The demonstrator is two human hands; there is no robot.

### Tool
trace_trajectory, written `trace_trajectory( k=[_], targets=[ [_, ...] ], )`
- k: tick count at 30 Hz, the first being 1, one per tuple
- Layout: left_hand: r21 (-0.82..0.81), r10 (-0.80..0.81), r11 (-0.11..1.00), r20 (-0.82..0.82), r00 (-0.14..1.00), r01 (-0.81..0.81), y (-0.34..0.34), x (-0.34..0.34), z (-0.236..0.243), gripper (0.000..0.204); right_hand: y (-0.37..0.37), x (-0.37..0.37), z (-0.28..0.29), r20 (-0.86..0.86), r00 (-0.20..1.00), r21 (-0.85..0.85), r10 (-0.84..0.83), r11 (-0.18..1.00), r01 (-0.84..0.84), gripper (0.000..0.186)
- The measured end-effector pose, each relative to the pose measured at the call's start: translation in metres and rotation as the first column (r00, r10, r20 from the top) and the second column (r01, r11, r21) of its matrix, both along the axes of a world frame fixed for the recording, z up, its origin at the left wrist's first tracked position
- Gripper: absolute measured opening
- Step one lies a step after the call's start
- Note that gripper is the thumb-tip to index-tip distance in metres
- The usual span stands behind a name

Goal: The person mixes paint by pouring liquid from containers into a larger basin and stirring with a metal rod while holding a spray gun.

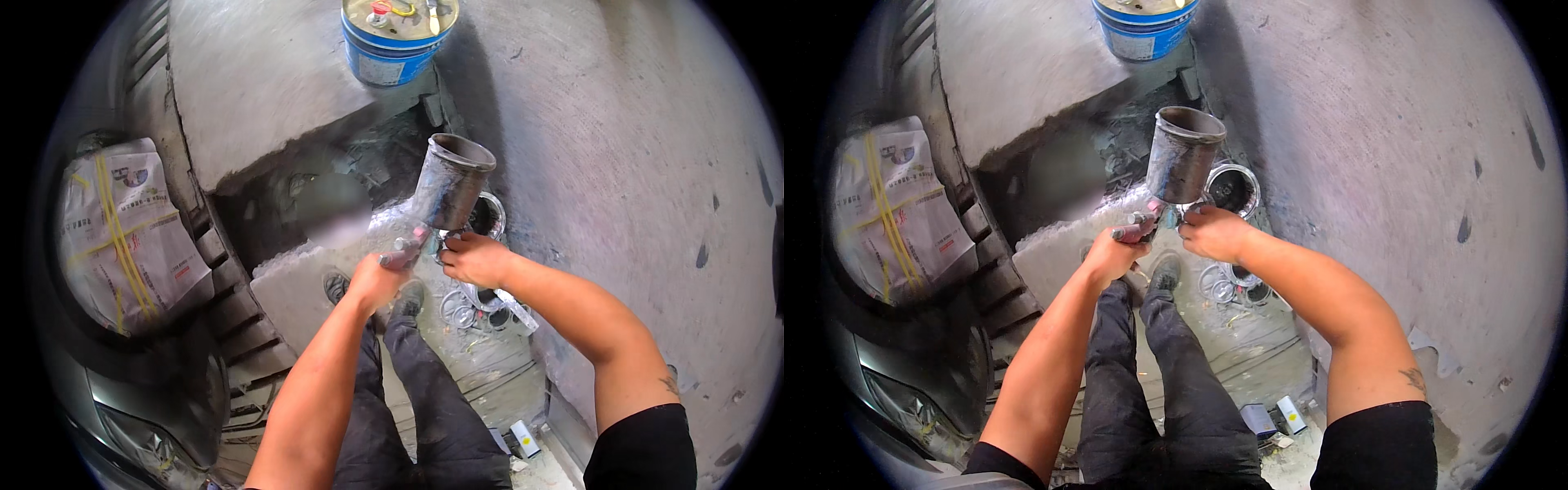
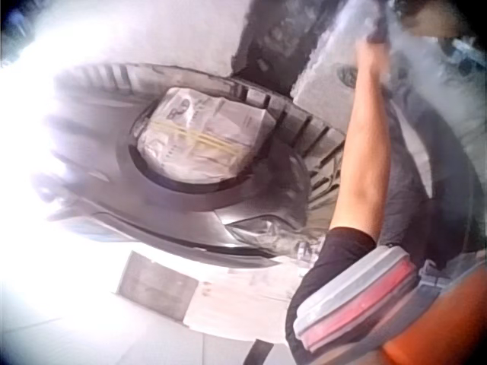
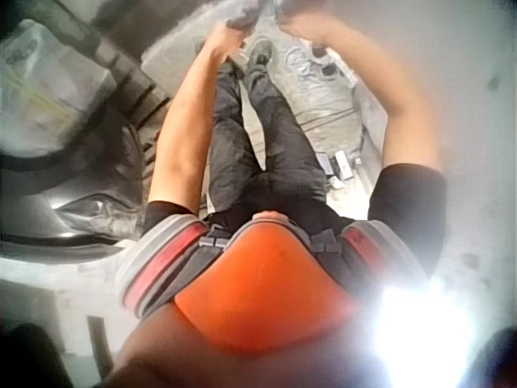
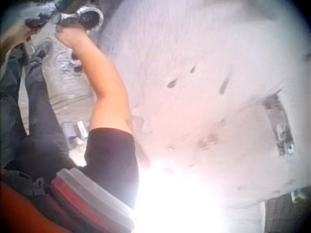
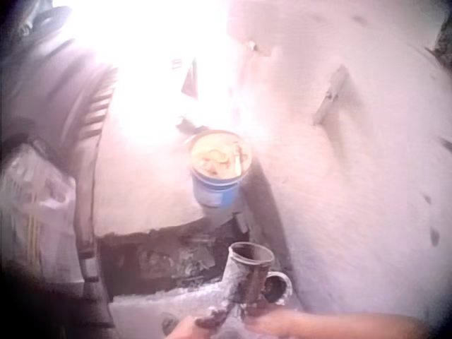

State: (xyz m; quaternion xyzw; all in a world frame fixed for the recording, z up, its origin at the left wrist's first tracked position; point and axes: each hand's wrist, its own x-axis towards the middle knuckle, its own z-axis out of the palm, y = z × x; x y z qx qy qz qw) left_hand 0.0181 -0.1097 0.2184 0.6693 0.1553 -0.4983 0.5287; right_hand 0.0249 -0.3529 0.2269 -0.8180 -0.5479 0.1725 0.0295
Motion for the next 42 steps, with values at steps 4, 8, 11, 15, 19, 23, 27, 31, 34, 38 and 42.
trace_trajectory(
  k=[4, 8, 11, 15, 19, 23, 27, 31, 34, 38, 42],
  targets=[
    [0.040, -0.030, 0.999, 0.036, 0.999, 0.029, 0.007, 0.002, -0.003, 0.030, 0.009, 0.006, 0.001, 0.007, 1.000, -0.008, 0.025, 1.000, -0.025, 0.006],
    [0.013, 0.030, 0.999, 0.073, 0.997, -0.031, 0.016, 0.004, -0.013, 0.033, 0.008, 0.010, 0.000, -0.080, 0.997, -0.052, 0.022, 0.998, -0.027, 0.007],
    [-0.011, 0.129, 0.992, 0.011, 0.992, -0.129, 0.018, 0.014, -0.006, 0.025, 0.002, 0.012, 0.003, -0.094, 0.995, -0.056, 0.020, 0.998, -0.025, 0.008],
    [-0.025, 0.088, 0.996, 0.006, 0.996, -0.088, 0.024, 0.020, 0.002, 0.027, 0.008, 0.017, 0.007, -0.087, 0.996, -0.058, 0.033, 0.998, -0.038, 0.008],
    [-0.076, 0.117, 0.990, -0.007, 0.993, -0.118, 0.030, 0.012, -0.010, 0.029, 0.011, 0.021, 0.012, -0.095, 0.995, -0.033, -0.019, 0.999, 0.016, 0.009],
    [-0.029, 0.259, 0.965, -0.054, 0.964, -0.261, 0.040, 0.011, -0.004, 0.025, 0.005, 0.034, 0.026, -0.054, 0.974, 0.013, -0.220, 0.975, 0.221, 0.010],
    [0.060, 0.460, 0.887, -0.035, 0.887, -0.457, 0.055, 0.008, 0.009, 0.021, 0.007, 0.053, 0.064, -0.058, 0.743, 0.275, -0.667, 0.705, 0.654, 0.038],
    [0.151, 0.523, 0.846, -0.059, 0.850, -0.510, 0.065, -0.001, 0.009, 0.018, 0.003, 0.061, 0.097, -0.711, -0.066, 0.141, -0.700, -0.234, 0.962, 0.032],
    [0.149, 0.478, 0.869, -0.009, 0.878, -0.472, 0.073, -0.010, 0.013, 0.019, 0.002, 0.065, 0.132, -0.948, -0.093, 0.070, -0.305, -0.483, 0.873, 0.038],
    [0.170, 0.486, 0.864, -0.031, 0.874, -0.474, 0.078, -0.017, 0.017, 0.021, 0.001, 0.064, 0.163, -0.983, 0.018, 0.106, -0.180, -0.490, 0.865, 0.038],
    [0.136, 0.504, 0.856, -0.012, 0.864, -0.498, 0.076, -0.024, 0.014, 0.022, -0.002, 0.065, 0.194, -0.987, 0.068, 0.131, -0.144, -0.494, 0.860, 0.038]
  ],
)
